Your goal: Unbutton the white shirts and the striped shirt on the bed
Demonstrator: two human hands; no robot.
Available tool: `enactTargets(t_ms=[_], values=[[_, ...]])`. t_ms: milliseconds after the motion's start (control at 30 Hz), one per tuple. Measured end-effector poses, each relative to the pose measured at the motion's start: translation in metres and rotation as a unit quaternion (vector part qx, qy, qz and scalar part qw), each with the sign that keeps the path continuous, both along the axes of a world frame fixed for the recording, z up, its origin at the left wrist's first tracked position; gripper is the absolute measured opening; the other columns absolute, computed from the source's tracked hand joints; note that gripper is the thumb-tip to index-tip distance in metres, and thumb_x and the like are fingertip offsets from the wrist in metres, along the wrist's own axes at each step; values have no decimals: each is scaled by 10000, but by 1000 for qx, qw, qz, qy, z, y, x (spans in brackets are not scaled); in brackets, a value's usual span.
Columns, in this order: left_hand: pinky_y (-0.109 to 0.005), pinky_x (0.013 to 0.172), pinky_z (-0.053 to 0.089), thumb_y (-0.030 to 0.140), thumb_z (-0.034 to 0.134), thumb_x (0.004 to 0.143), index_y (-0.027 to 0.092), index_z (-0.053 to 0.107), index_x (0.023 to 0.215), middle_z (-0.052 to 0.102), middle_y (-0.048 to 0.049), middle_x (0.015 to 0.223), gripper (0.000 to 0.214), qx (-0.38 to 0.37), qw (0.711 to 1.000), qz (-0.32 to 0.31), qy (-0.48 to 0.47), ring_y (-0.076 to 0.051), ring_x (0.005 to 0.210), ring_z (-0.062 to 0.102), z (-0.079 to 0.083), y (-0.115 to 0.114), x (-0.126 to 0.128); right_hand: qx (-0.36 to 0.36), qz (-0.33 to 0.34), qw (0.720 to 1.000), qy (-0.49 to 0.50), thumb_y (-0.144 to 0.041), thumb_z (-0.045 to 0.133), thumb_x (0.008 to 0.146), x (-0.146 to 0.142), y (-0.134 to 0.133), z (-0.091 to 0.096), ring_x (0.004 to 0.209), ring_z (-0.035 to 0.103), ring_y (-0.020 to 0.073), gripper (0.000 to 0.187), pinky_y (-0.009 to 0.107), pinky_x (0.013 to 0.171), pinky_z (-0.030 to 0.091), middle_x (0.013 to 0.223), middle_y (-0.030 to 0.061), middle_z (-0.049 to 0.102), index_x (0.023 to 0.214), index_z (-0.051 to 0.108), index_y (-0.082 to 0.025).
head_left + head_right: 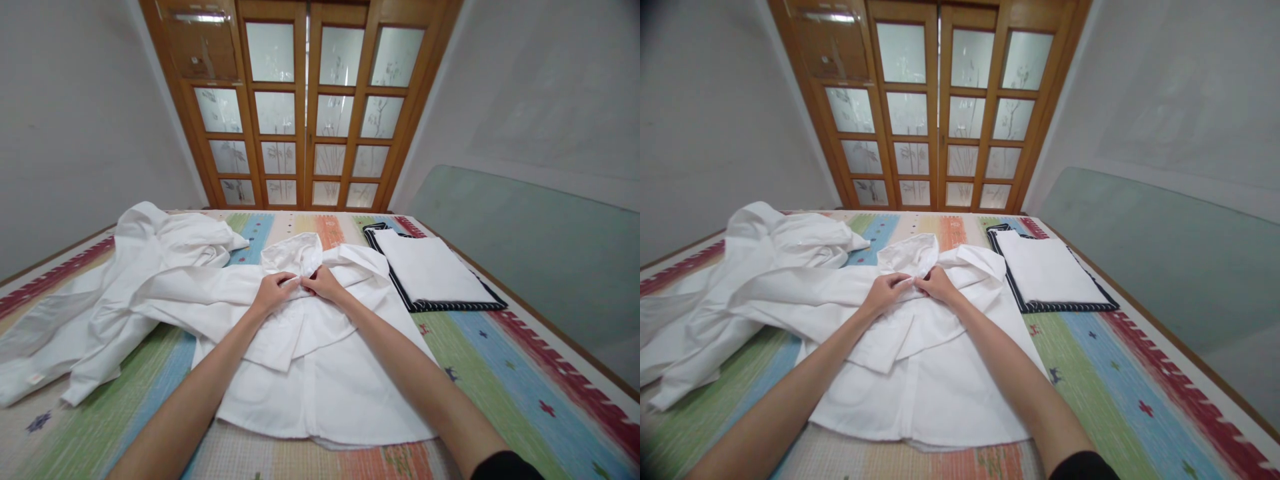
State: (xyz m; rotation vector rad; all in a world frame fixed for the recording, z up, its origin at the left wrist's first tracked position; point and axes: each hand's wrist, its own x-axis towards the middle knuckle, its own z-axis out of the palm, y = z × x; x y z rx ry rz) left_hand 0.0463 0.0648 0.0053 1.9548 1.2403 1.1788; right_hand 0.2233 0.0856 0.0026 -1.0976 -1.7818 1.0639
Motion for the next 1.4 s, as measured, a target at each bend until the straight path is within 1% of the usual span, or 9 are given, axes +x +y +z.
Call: enactTargets(t_ms=[100,367,533,767,867,1000,1200,1333,1400], values=[[-320,770,545,398,632,784,167,735,834,764,-61,848,258,15,1000,11,1,-220,782,699,-2,-2,1,8,5,1000,-1,-324,629,745,0,0,0,396,473,85,268,186,400,336,442,-26,532,549,550,-159],[-330,816,552,311,648,758,190,701,868,761,-51,892,171,48,999,2,8,-216,835,708,-4,-1,2,-18,30,999,13,-253,624,716,2,0,6,400,470,80,210,184,401,339,457,-29,540,544,555,-155],[-337,832,559,283,649,746,187,689,881,759,-60,913,171,55,998,-4,6,-219,850,714,-4,-2,1,-43,22,999,5,-211,603,703,1,1,5,387,474,78,189,177,396,353,442,-36,531,530,546,-161],[-335,816,570,269,627,747,178,685,866,758,-61,901,160,47,999,8,-6,-217,839,718,-5,-2,1,-52,22,998,6,-244,605,705,2,2,4,376,476,84,199,182,380,357,444,-25,543,533,551,-162],[-327,790,574,275,634,733,171,684,857,756,-64,884,169,39,999,13,-9,-217,816,720,-6,0,0,-38,29,999,9,-256,607,701,2,1,4,388,484,85,188,182,385,356,459,-23,549,548,554,-159],[-328,788,571,270,640,714,173,683,839,754,-60,859,164,32,999,18,-12,-216,800,717,-7,0,0,-16,19,1000,-8,-250,593,708,1,-1,4,404,486,88,189,184,402,351,464,-22,546,549,544,-160],[-330,794,561,255,629,694,179,667,829,747,-57,859,159,30,999,23,-13,-219,822,713,-5,-2,1,62,-10,996,-65,-258,589,727,-1,-2,5,425,436,77,289,190,426,286,432,-39,478,481,459,-177],[-289,742,542,243,617,683,197,613,796,728,-28,811,122,35,999,30,-12,-198,788,706,-2,-5,3,112,-35,989,-95,-240,608,709,-5,-2,6,459,423,76,287,197,459,277,452,-38,479,474,457,-172],[-259,683,518,240,616,680,207,566,789,700,6,734,125,37,998,42,-7,-173,706,687,0,-7,4,125,-48,985,-107,-227,608,701,-7,-3,7,456,416,75,297,202,466,272,443,-39,463,460,441,-175]])
